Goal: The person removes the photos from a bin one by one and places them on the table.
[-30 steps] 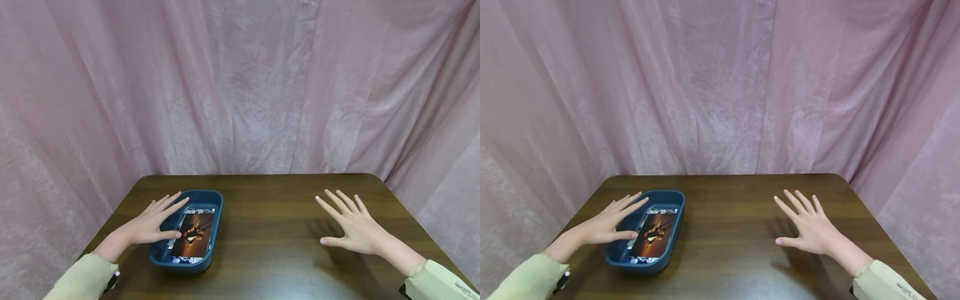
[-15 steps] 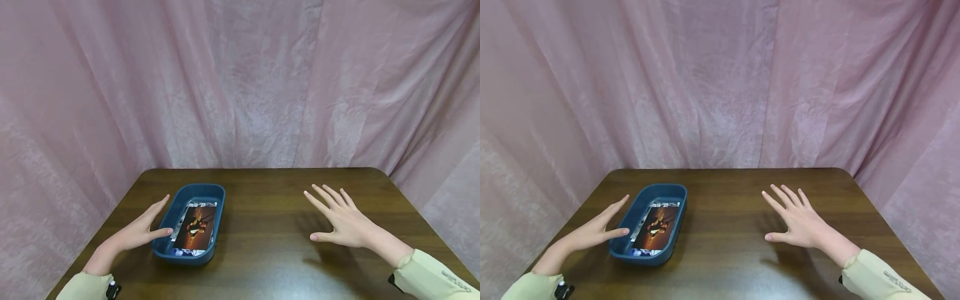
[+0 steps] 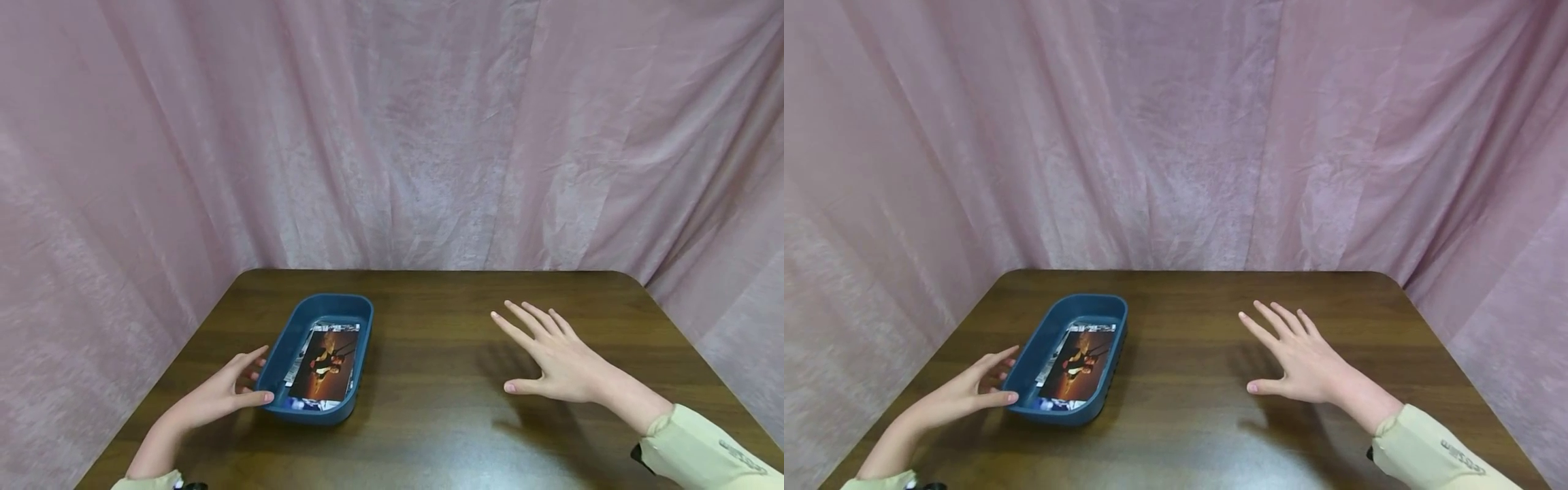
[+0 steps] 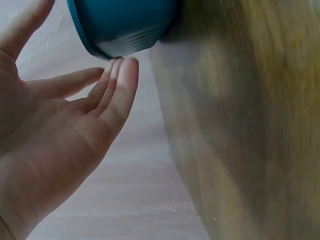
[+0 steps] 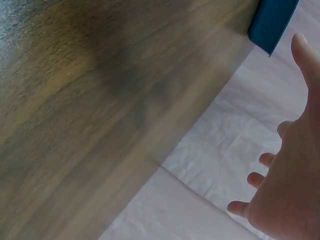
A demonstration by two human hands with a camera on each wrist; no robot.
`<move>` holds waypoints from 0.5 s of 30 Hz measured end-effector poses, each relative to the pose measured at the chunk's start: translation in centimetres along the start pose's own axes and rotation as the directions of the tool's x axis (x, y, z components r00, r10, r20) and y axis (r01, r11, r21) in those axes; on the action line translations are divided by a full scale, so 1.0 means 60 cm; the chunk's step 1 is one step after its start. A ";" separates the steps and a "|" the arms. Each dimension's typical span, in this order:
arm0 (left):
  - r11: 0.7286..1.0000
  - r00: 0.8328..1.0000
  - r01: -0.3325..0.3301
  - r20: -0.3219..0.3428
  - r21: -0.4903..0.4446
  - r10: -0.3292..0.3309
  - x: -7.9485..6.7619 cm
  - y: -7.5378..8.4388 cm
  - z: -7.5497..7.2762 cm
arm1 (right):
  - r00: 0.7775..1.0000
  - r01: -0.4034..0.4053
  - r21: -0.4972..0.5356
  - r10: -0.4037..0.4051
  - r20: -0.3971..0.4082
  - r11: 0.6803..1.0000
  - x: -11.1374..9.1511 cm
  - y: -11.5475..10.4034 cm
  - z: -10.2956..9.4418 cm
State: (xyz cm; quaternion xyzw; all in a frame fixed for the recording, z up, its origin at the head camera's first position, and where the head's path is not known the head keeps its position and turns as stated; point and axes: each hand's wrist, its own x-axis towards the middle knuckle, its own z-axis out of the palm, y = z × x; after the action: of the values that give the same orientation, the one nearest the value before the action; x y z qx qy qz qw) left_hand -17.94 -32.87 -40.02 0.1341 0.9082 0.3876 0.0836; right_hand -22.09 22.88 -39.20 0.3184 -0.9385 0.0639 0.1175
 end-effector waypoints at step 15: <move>0.963 0.988 0.037 0.154 -0.266 0.004 -0.005 0.000 -0.004 | 0.999 0.042 -0.007 -0.042 0.018 0.999 0.017 -0.016 -0.014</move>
State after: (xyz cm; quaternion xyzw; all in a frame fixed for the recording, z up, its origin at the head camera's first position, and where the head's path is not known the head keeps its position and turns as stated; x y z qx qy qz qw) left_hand -17.74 -33.11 -39.85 0.1433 0.8394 0.4946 0.1737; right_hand -22.10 21.70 -38.07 0.3382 -0.9328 0.0553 0.1113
